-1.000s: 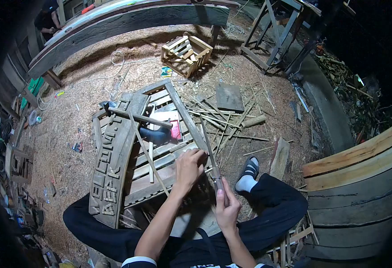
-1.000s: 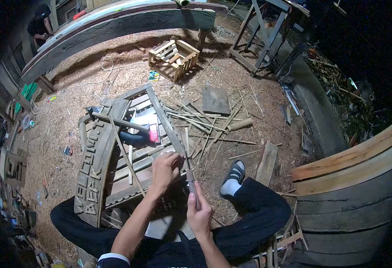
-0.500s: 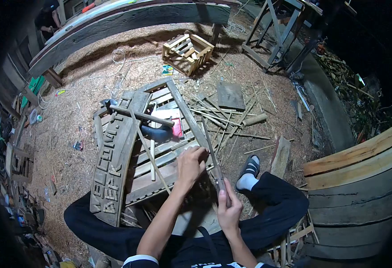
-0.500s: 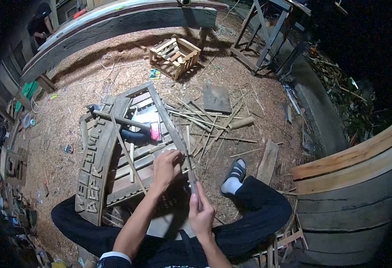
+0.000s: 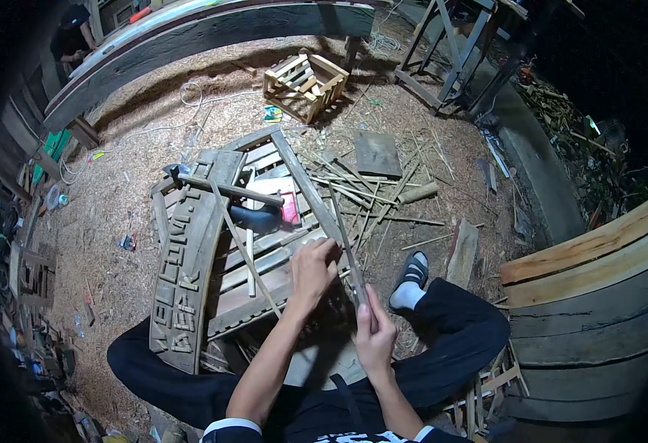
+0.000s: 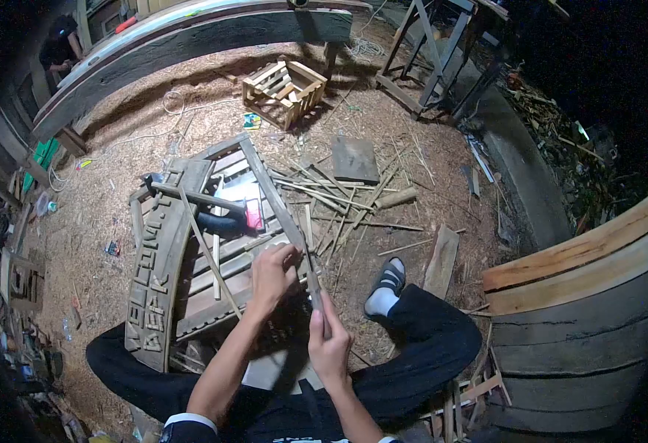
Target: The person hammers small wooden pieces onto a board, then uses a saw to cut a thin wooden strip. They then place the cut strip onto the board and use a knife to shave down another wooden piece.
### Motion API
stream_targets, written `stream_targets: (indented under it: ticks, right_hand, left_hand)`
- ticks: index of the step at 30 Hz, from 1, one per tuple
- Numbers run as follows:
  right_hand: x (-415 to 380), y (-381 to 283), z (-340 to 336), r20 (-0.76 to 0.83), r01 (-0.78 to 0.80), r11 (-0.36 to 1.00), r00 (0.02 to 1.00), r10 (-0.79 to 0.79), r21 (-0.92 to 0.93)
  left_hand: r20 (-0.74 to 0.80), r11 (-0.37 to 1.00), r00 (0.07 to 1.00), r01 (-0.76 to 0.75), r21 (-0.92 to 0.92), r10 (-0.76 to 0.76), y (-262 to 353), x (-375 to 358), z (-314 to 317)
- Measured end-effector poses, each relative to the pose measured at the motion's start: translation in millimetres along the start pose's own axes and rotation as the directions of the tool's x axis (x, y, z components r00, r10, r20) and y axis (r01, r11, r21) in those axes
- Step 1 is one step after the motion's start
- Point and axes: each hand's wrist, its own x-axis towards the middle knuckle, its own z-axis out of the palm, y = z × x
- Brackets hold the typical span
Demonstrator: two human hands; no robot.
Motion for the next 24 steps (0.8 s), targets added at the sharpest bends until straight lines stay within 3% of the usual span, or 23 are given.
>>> stream_targets:
  ticks: [3,7,10,13,14,17,19,20,24]
  right_hand:
    - [-3,3,-3,-0.004,0.076,0.997,0.997,-0.076,0.006]
    - [9,-3,4,0.013,0.016,1.0,1.0,-0.015,-0.024]
    - [-8,0,-2,0.0,0.011,0.997,1.0,-0.011,0.083]
    - [-8,-8,-5,0.009,0.007,1.0,1.0,-0.007,-0.016]
    - [-1,-9,-1,0.003,0.0,1.0,1.0,0.0,-0.015]
    - [6,-7,3,0.023,-0.005,1.0,1.0,0.005,0.009]
    - [-10,1,-9,-0.012,0.077,0.996,0.997,-0.076,0.043]
    - [-12,2,-9,-0.002,0.013,0.999,1.0,-0.013,0.046]
    - [11,-6,12,-0.025,0.037,0.999,0.999,-0.037,-0.01]
  left_hand:
    - [-0.014,1.0,1.0,0.011,0.011,-0.011,-2,5,0]
    - [-0.008,1.0,1.0,-0.014,0.006,0.014,0,-2,1]
    - [-0.023,1.0,0.999,0.026,-0.015,-0.026,-2,1,3]
    - [-0.009,1.0,1.0,0.018,-0.003,-0.018,-3,-1,4]
    - [0.078,0.999,0.996,0.041,0.028,-0.043,-6,-2,2]
    - [0.059,0.998,0.997,0.045,0.038,-0.047,-6,-2,1]
    - [-0.006,0.999,1.0,-0.001,0.036,0.001,-11,1,6]
    - [0.018,1.0,1.0,0.016,0.02,-0.016,-9,1,5]
    - [0.064,0.999,0.997,0.037,-0.034,-0.035,-2,-3,0]
